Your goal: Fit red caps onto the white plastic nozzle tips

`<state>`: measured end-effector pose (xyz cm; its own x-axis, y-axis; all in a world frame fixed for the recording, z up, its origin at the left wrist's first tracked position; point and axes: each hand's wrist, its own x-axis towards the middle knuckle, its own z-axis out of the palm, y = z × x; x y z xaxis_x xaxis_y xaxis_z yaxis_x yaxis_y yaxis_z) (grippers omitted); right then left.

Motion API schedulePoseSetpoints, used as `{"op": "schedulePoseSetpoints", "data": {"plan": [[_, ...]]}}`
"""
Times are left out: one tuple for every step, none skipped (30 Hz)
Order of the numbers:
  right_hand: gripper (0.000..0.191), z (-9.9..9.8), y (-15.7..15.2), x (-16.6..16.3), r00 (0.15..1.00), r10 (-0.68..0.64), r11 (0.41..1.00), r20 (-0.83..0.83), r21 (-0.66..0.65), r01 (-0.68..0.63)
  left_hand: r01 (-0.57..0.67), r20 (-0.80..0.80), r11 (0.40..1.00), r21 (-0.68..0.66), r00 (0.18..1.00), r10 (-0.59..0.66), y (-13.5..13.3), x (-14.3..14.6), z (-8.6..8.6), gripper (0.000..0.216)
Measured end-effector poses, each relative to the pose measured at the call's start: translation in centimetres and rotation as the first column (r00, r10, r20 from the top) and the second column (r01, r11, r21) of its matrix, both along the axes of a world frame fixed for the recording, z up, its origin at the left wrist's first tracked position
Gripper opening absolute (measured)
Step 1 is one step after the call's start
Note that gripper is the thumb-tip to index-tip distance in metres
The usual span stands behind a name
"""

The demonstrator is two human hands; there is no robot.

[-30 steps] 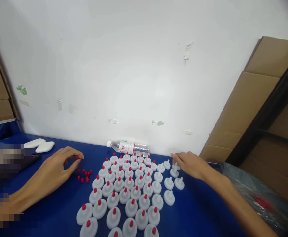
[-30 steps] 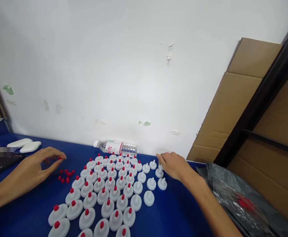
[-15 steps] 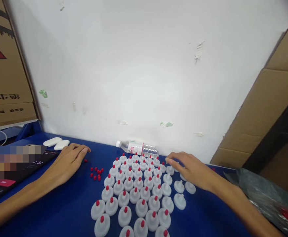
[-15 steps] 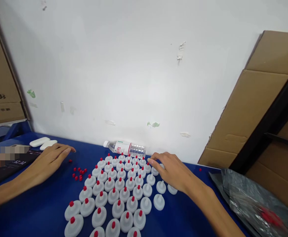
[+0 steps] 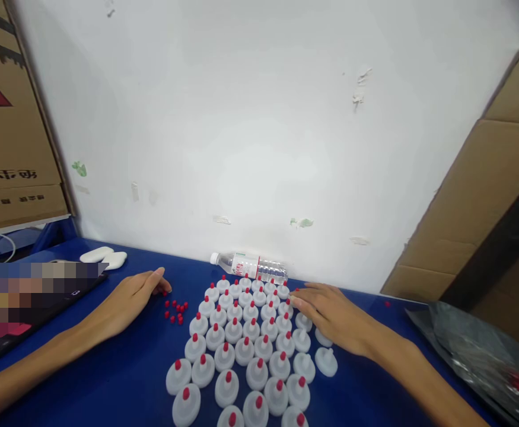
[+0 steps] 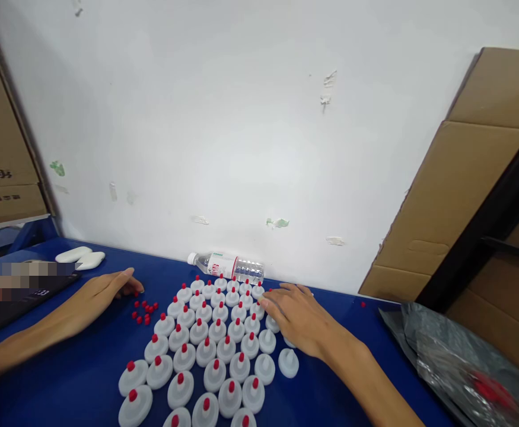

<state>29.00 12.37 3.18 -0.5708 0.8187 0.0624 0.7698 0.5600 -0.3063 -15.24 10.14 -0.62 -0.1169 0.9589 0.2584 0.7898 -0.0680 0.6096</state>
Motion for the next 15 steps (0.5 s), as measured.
{"op": "schedulePoseSetpoints", "data": {"plan": [[0.057, 0.1, -0.1, -0.1, 1.000, 0.002, 1.000, -0.012, 0.005, -0.002, 0.012, 0.008, 1.000, -0.001, 1.000, -0.012, -0.1, 0.2, 0.0, 0.077], [0.055, 0.3, -0.1, -0.2, 1.000, 0.003, 1.000, -0.026, 0.014, -0.003, 0.022, 0.016, 1.000, 0.000, 1.000, -0.022, -0.1, 0.3, 0.0, 0.077], [0.054, 0.5, -0.1, -0.3, 0.999, 0.002, 1.000, -0.042, 0.027, -0.001, 0.028, 0.023, 1.000, 0.004, 0.999, -0.029, -0.2, 0.4, 0.1, 0.077], [0.053, 0.8, -0.1, -0.3, 0.998, -0.005, 0.999, -0.062, 0.044, 0.007, 0.030, 0.029, 0.999, 0.011, 0.999, -0.031, -0.1, 0.4, 0.1, 0.077], [0.052, 1.2, -0.1, -0.4, 0.996, -0.016, 0.998, -0.083, 0.063, 0.021, 0.029, 0.032, 0.999, 0.022, 0.999, -0.030, -0.1, 0.5, 0.2, 0.076], [0.051, 1.5, -0.1, -0.6, 0.994, -0.031, 0.996, -0.104, 0.083, 0.039, 0.024, 0.032, 0.999, 0.039, 0.999, -0.026, -0.2, 0.5, 0.4, 0.076], [0.049, 1.9, -0.1, -0.7, 0.990, -0.049, 0.993, -0.132, 0.097, 0.063, 0.020, 0.030, 0.998, 0.059, 0.999, -0.021, -0.3, 0.6, 0.6, 0.074], [0.045, 2.3, -0.2, -0.9, 0.983, -0.068, 0.991, -0.173, 0.103, 0.087, 0.016, 0.025, 0.997, 0.080, 1.000, -0.018, -0.4, 0.7, 0.9, 0.072], [0.040, 2.6, -0.4, -1.2, 0.970, -0.082, 0.989, -0.227, 0.099, 0.107, 0.016, 0.013, 0.994, 0.109, 1.000, -0.017, -0.7, 0.9, 1.2, 0.068], [0.034, 3.0, -0.7, -1.6, 0.952, -0.086, 0.990, -0.292, 0.086, 0.116, 0.024, -0.008, 0.988, 0.150, 1.000, -0.023, -1.1, 1.1, 1.5, 0.063], [0.029, 3.3, -1.2, -2.0, 0.931, -0.081, 0.992, -0.357, 0.064, 0.111, 0.043, -0.036, 0.979, 0.199, 0.999, -0.037, -1.6, 1.5, 1.9, 0.058], [0.023, 3.6, -1.8, -2.6, 0.907, -0.067, 0.995, -0.416, 0.039, 0.091, 0.071, -0.071, 0.964, 0.256, 0.996, -0.054, -2.2, 2.0, 2.1, 0.051], [0.019, 3.9, -2.6, -3.2, 0.889, -0.043, 0.998, -0.456, 0.014, 0.055, 0.116, -0.111, 0.942, 0.315, 0.990, -0.085, -2.9, 2.6, 2.3, 0.045], [0.016, 4.1, -3.4, -3.9, 0.882, -0.014, 1.000, -0.471, -0.010, 0.010, 0.160, -0.139, 0.920, 0.357, 0.983, -0.117, -3.6, 3.3, 2.4, 0.039], [0.015, 4.3, -4.4, -4.6, 0.877, 0.016, 0.999, -0.481, -0.032, -0.036, 0.207, -0.164, 0.898, 0.389, 0.974, -0.154, -4.4, 4.0, 2.4, 0.033]]}}
